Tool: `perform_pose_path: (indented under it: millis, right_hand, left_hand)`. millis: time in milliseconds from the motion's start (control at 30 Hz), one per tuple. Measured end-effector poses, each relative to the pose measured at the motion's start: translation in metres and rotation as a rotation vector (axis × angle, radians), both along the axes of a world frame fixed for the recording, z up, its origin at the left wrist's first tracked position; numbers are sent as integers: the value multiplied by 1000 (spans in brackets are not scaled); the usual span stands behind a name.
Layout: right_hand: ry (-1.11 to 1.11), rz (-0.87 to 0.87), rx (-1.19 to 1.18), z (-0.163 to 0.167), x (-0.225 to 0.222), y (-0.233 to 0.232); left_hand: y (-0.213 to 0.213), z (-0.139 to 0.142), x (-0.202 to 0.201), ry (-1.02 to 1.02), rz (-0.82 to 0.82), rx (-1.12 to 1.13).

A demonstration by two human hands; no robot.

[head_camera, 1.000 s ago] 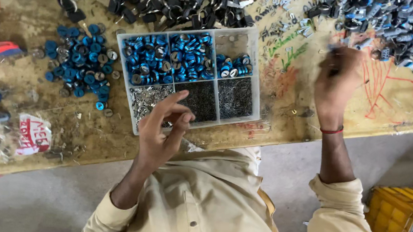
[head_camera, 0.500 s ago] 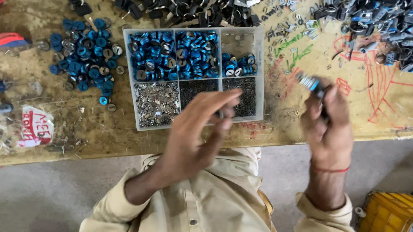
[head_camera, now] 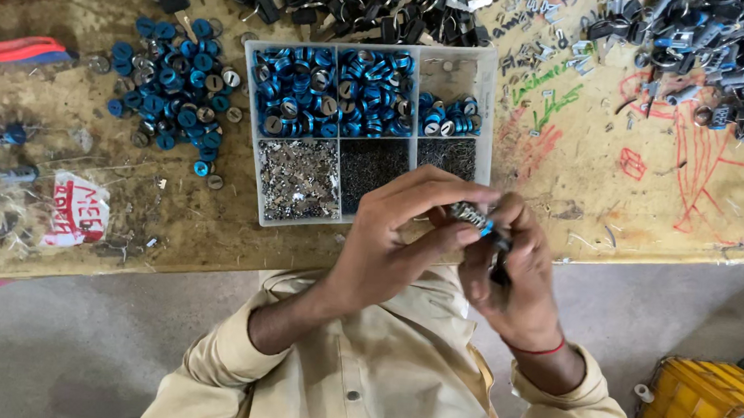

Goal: The person sits at a workbench and assembles small blue padlock bodies, picking metal components from a compartment tray and fitting them together by hand, then attaching the shackle and key parts. They use pliers to press or adjust a component on one unit and place finished units aside.

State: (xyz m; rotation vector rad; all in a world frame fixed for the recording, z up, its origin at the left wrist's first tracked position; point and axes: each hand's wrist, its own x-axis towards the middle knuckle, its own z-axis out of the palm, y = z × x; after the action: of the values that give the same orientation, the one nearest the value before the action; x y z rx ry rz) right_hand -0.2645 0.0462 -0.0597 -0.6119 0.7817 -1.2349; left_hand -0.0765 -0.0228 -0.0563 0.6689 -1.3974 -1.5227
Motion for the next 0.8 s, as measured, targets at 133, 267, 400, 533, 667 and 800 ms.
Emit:
perform_pose_path:
  millis: [133, 267, 400, 533, 667, 800]
  right_hand:
    - [195, 39, 19, 0, 11, 5]
    - [876, 74, -209, 12, 10, 2]
    - [1333, -107, -360, 16, -26, -12]
    - [1489, -461, -137, 14, -111, -9]
    - [1498, -554, -59, 1, -172, 20]
    - [1498, -467, -34, -29, -186, 16]
  left_hand:
    - [5, -6, 7, 216, -149, 336]
    - [8, -15, 18, 93, -86, 227]
    - [8, -25, 30, 426, -144, 566]
    - [3, -37, 35, 423, -154, 530]
    - [-5, -49, 30, 429, -156, 481]
    - [-13, -60, 23, 449, -243, 553]
